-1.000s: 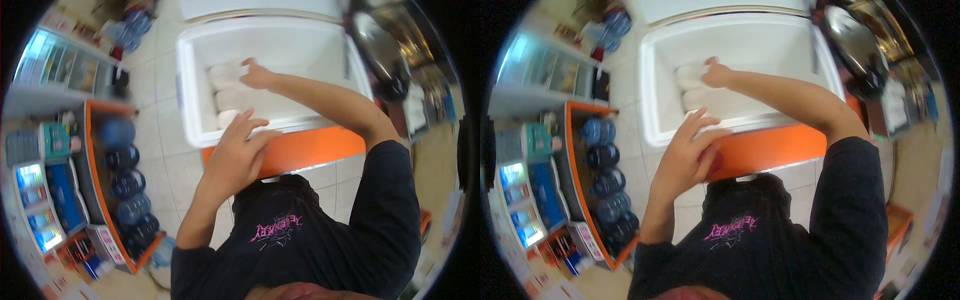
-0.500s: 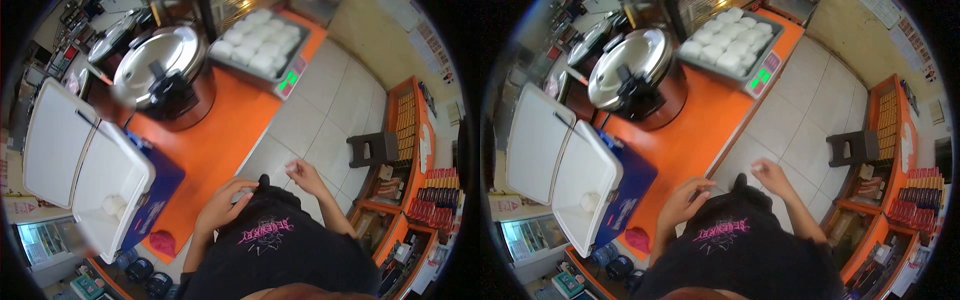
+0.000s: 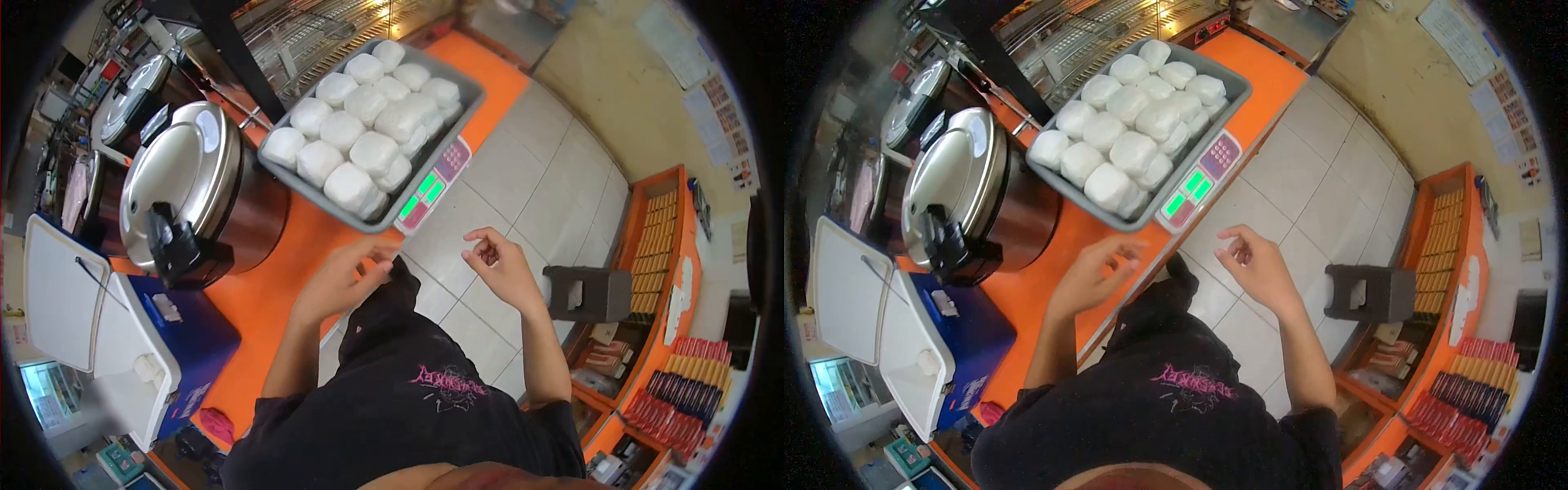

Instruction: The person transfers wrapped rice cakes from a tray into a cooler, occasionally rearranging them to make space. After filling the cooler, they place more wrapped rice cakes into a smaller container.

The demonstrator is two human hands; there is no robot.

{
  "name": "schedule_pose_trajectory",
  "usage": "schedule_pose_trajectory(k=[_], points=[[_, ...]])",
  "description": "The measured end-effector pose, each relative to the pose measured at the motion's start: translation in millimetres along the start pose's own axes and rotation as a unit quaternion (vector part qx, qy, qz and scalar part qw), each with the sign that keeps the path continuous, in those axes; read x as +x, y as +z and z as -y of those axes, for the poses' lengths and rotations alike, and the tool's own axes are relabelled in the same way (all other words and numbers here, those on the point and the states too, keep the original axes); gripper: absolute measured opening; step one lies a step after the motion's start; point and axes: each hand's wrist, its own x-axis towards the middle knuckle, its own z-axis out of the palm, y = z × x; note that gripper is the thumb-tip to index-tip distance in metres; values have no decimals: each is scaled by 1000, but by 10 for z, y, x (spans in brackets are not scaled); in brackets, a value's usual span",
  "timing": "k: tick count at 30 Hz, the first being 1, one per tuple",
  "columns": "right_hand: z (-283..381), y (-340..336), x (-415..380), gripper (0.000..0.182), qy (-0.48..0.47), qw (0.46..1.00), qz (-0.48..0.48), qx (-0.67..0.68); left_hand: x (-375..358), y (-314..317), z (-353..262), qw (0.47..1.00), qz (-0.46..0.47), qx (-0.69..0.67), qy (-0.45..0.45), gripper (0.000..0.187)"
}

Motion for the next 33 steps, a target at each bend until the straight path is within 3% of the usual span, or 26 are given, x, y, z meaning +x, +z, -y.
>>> schedule_pose_trajectory(k=[2, 4, 7, 8, 9, 10, 12, 13, 15, 19, 22, 24, 25, 28, 29, 31, 32, 33], points=[[-43, -132, 401, 28, 2, 1000, 9, 1, 480, -226, 87, 1000, -30, 4, 5, 31], [-47, -278, 718, 28, 10, 1000, 24, 0, 948, -400, 105, 987, -155, 46, -6, 34], [10, -362, 1242, 33, -6, 999, 39, 20, 1927, -776, 124, 964, -228, 134, 32, 45], [45, -365, 1414, 40, -72, 997, 29, -27, 2288, -906, 196, 950, -238, 197, 35, 49], [77, -358, 1592, 47, -139, 988, 20, -72, 2689, -1045, 379, 939, -238, 246, 48, 54], [110, -338, 1794, 47, -139, 988, 30, -65, 3067, -1173, 586, 923, -238, 294, 62, 58], [192, -293, 2243, 66, -302, 933, 43, -189, 3650, -1318, 810, 905, -181, 383, -24, 63], [210, -240, 2451, 66, -309, 932, 52, -184, 3786, -1335, 845, 903, -188, 385, -34, 63], [213, -113, 2805, 79, -347, 898, 80, -259, 3988, -1318, 918, 831, -129, 532, -99, 66], [323, 58, 3155, 86, -339, 874, 175, -300, 4063, -1212, 843, 812, -132, 539, -183, 65], [429, 126, 3247, 92, -310, 845, 252, -354, 4113, -1366, 829, 824, -116, 534, -148, 62], [477, 104, 3273, 87, -284, 834, 274, -386, 4095, -1462, 751, 870, -90, 472, -106, 59], [440, 82, 3308, 87, -293, 828, 283, -385, 4054, -1481, 693, 869, -98, 470, -117, 59], [232, 47, 3514, 78, -320, 851, 279, -310, 3778, -1522, 400, 918, -251, 306, -28, 57], [149, 13, 3654, 75, -290, 878, 307, -225, 3591, -1491, 273, 924, -304, 233, 17, 55], [194, -131, 3806, 65, -187, 919, 339, -73, 3073, -1204, -285, 919, -391, 20, -33, 53], [241, -172, 3883, 65, -195, 912, 353, -76, 2807, -1036, -293, 880, -445, -165, -38, 48], [280, -172, 3972, 68, -221, 911, 334, -99, 2520, -799, -448, 838, -440, -322, 21, 52]])
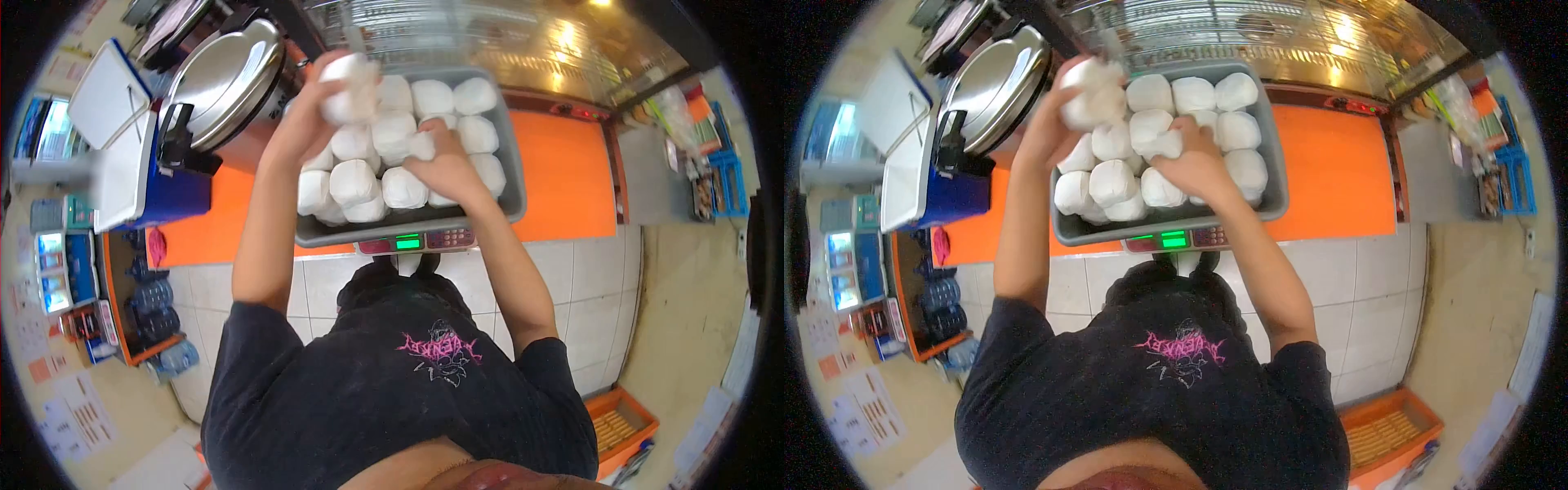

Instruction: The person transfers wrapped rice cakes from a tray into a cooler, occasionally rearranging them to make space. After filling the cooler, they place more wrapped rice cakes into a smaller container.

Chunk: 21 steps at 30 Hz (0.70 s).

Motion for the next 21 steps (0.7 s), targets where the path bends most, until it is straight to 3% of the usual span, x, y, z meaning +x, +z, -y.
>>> schedule_pose_trajectory(k=[2, 3, 4, 5, 6, 7, 9, 10, 11, 13, 15, 17, 21], points=[[21, -80, 230, 76, -13, 997, 20, -76, -674, -338, 85, 983, 34, -180, -27, 64], [57, -103, 375, 76, -20, 997, 26, -73, -1060, -381, 166, 967, -29, -251, -15, 63], [112, -116, 508, 79, -11, 985, 80, -151, -1444, -429, 286, 953, -70, -295, -6, 62], [200, -127, 591, 83, -3, 965, 132, -228, -1772, -515, 404, 943, -41, -330, 2, 62], [344, -174, 628, 94, 13, 938, 174, -299, -2084, -514, 481, 944, -56, -324, 8, 61], [442, -163, 650, 94, 7, 936, 174, -305, -2341, -521, 582, 939, -61, -340, 11, 53], [602, -95, 662, 100, 30, 880, 207, -426, -2795, -530, 760, 943, -95, -317, 22, 55], [667, -33, 719, 117, 41, 862, 243, -442, -2976, -544, 853, 939, -115, -323, 15, 56], [699, 13, 794, 117, 40, 858, 245, -450, -3119, -589, 910, 935, -134, -328, 6, 56], [648, 66, 936, 126, 47, 837, 356, -413, -3321, -697, 980, 929, -131, -345, 12, 55], [716, 153, 993, 132, 65, 838, 344, -419, -3519, -852, 1007, 925, -125, -360, 14, 53], [1085, 209, 929, 130, 165, 810, 360, -432, -3717, -1079, 993, 910, -111, -400, 13, 51], [1090, 563, 1034, 136, 206, 817, 299, -449, -4235, -1813, 812, 926, -79, -369, -19, 51]])
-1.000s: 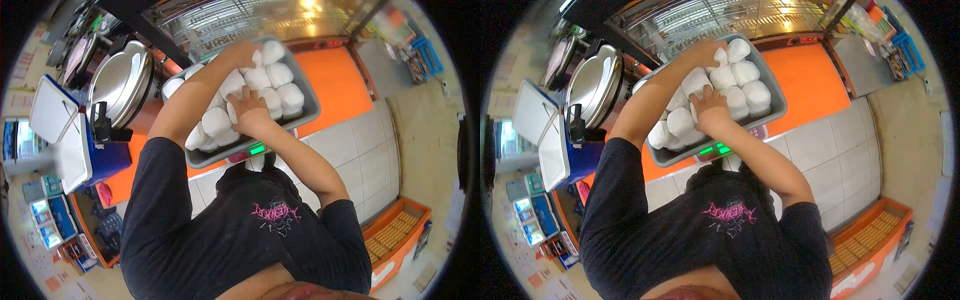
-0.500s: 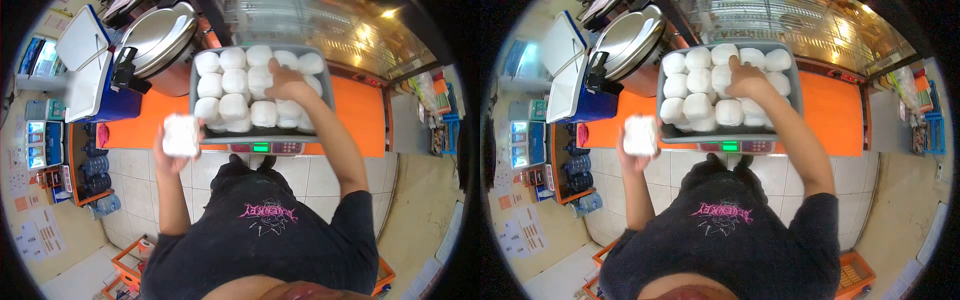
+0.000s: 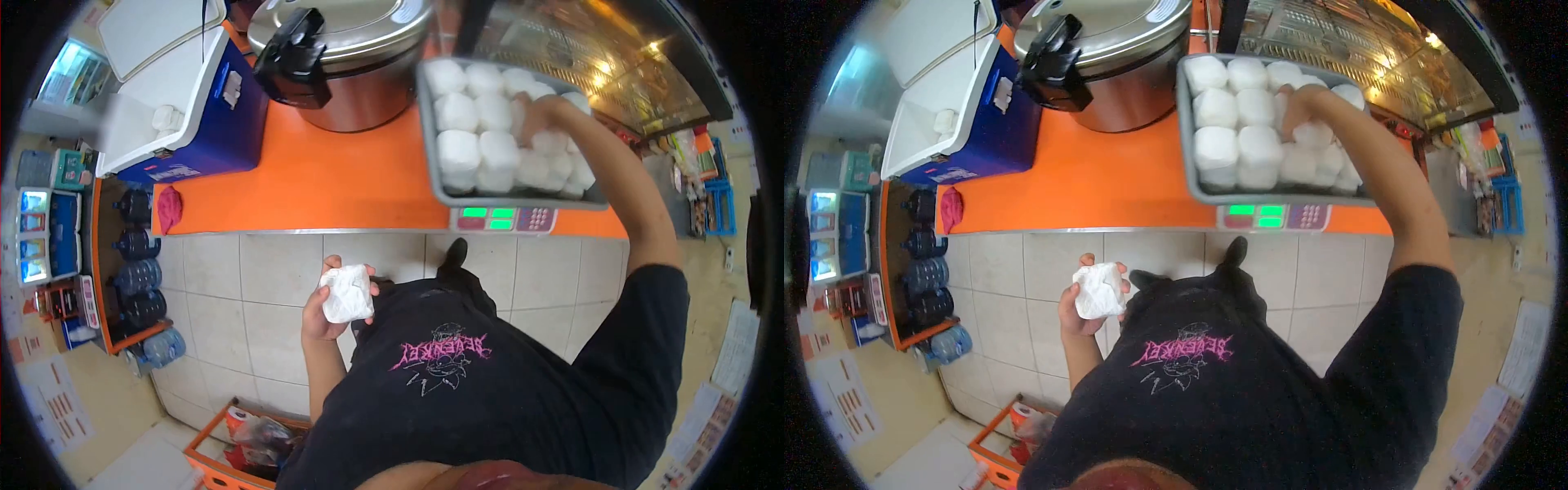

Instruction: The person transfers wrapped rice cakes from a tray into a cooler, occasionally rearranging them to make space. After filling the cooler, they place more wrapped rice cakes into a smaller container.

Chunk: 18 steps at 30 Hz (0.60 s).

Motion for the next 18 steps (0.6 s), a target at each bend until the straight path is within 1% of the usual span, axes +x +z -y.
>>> schedule_pose_trajectory(k=[2, 3, 4, 5, 6, 7, 8, 9, 10, 11, 12, 13, 15, 16, 18], points=[[83, 55, 33, 140, 59, 997, 34, 30, -208, -244, -330, 1000, 12, 5, -11, 51], [237, -5, -217, 136, 58, 997, 35, 42, -330, -362, -505, 1000, 1, 25, -11, 51], [253, 31, -224, 136, 66, 996, 32, 40, -463, -468, -670, 999, -11, 45, -9, 50], [142, 110, -144, 132, 46, 997, 5, 62, -584, -567, -810, 998, -33, 57, 3, 50], [49, 174, -72, 128, 26, 996, -23, 85, -666, -651, -941, 998, -25, 54, 1, 50], [29, 267, -55, 128, 34, 995, -21, 89, -779, -722, -1057, 996, -54, 64, 19, 51], [13, 357, -42, 126, 47, 994, -51, 89, -893, -789, -1155, 993, -85, 73, 35, 52], [-11, 390, -3, 125, 60, 991, -85, 88, -965, -871, -1227, 994, -77, 58, 42, 51], [-69, 441, 88, 125, 68, 990, -85, 89, -1012, -946, -1307, 995, -72, 55, 37, 51], [-127, 482, 207, 122, 57, 992, -95, 57, -1061, -1007, -1372, 995, -79, 43, 36, 51], [-40, 442, 180, 119, 43, 993, -107, 26, -1072, -1056, -1436, 995, -86, 33, 37, 51], [18, 418, 134, 119, 46, 993, -107, 27, -1073, -1093, -1497, 995, -91, 39, 30, 51], [161, 411, 63, 112, 56, 993, -106, 24, -1026, -1138, -1598, 994, -93, 56, 20, 51], [65, 439, 174, 112, 55, 992, -107, 28, -976, -1149, -1650, 993, -95, 70, 15, 51], [-107, 496, 307, 107, 25, 990, -120, 70, -873, -1139, -1773, 992, -95, 83, 6, 51]])
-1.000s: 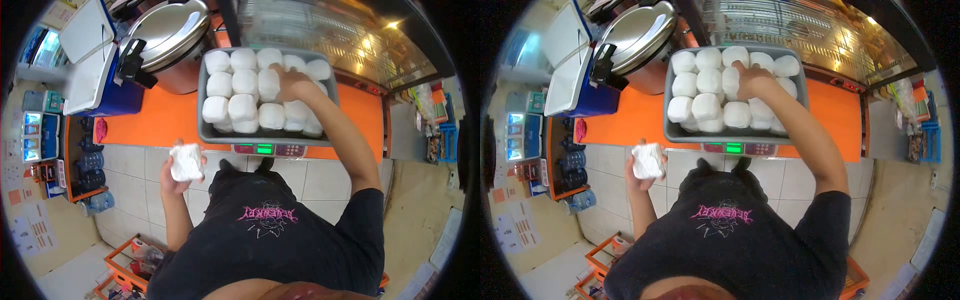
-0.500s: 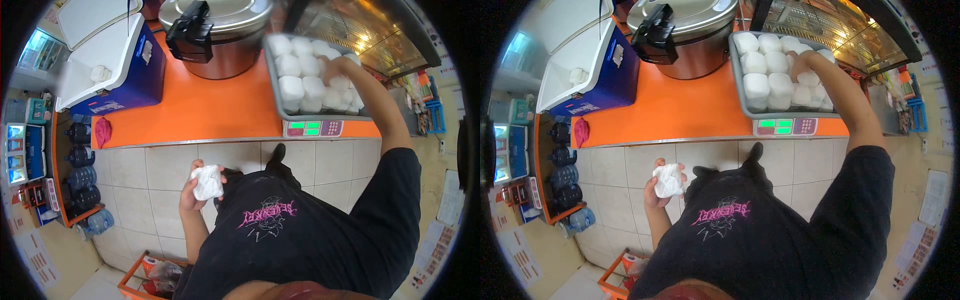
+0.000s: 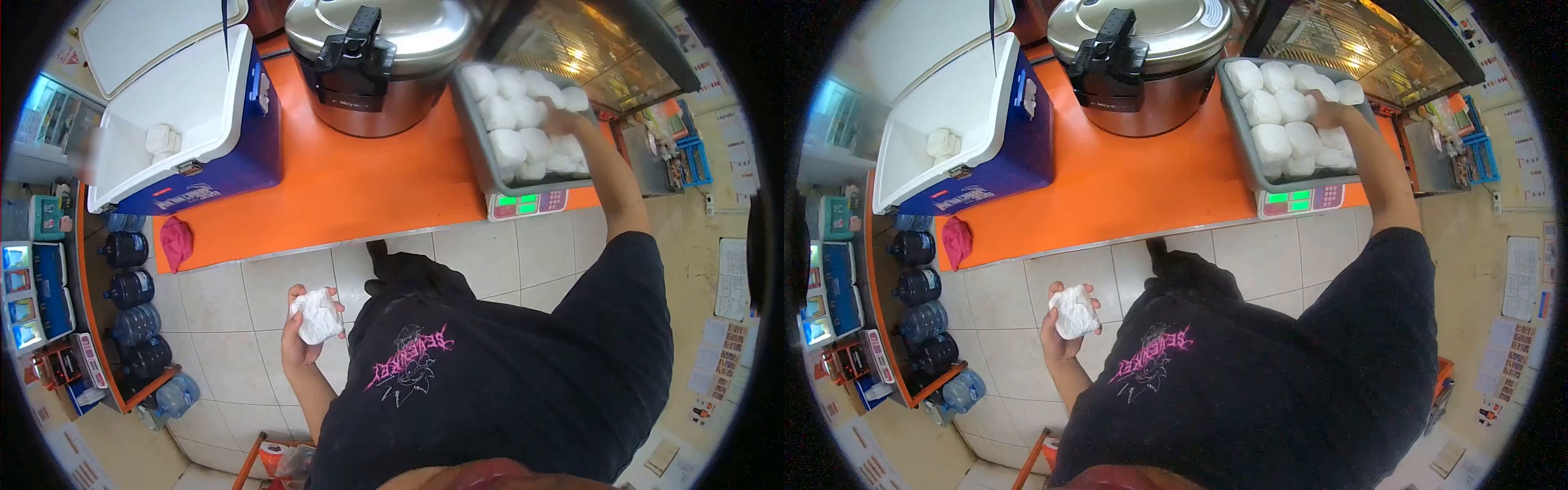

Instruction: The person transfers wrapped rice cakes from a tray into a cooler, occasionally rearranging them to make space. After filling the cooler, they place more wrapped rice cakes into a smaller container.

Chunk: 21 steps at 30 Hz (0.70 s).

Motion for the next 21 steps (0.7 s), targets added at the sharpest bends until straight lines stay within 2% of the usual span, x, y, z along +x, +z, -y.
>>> schedule_pose_trajectory(k=[4, 6, 8, 9, 10, 11, 12, 14, 15, 16, 18, 21], points=[[-154, -134, -234, 106, 14, 998, 20, 53, 186, 73, -217, 1000, 1, -10, -10, 52], [-162, -177, -532, 90, 71, 948, -54, 307, 304, 90, -313, 1000, -5, -13, -10, 54], [-890, 80, -409, 73, 56, 882, -120, 452, 412, 72, -387, 999, 9, -22, -25, 57], [-1484, 339, -177, 59, -3, 887, -205, 415, 469, 28, -425, 999, 27, -25, -29, 59], [-897, 8, -741, 58, -51, 805, -71, 586, 521, 44, -498, 998, 18, -38, -47, 59], [-797, 23, -913, 66, -61, 778, -77, 620, 588, 70, -571, 997, 6, -51, -61, 59], [-897, -23, -990, 61, -4, 710, -31, 704, 677, 44, -586, 997, 24, -56, -54, 58], [-843, -21, -1116, 63, -106, 681, 21, 724, 848, 44, -719, 994, 51, -73, -68, 49], [-479, -63, -1254, 67, -141, 694, -7, 706, 904, 55, -811, 994, 48, -66, -76, 47], [-304, -100, -1281, 71, -91, 760, -86, 638, 956, 65, -881, 993, 53, -58, -90, 45], [549, -330, -1288, 72, -134, 764, -70, 627, 1028, 4, -1013, 992, 61, -60, -97, 45], [2180, -654, -1498, 75, -213, 774, -57, 593, 1154, -220, -1264, 987, 80, -49, -128, 47]])
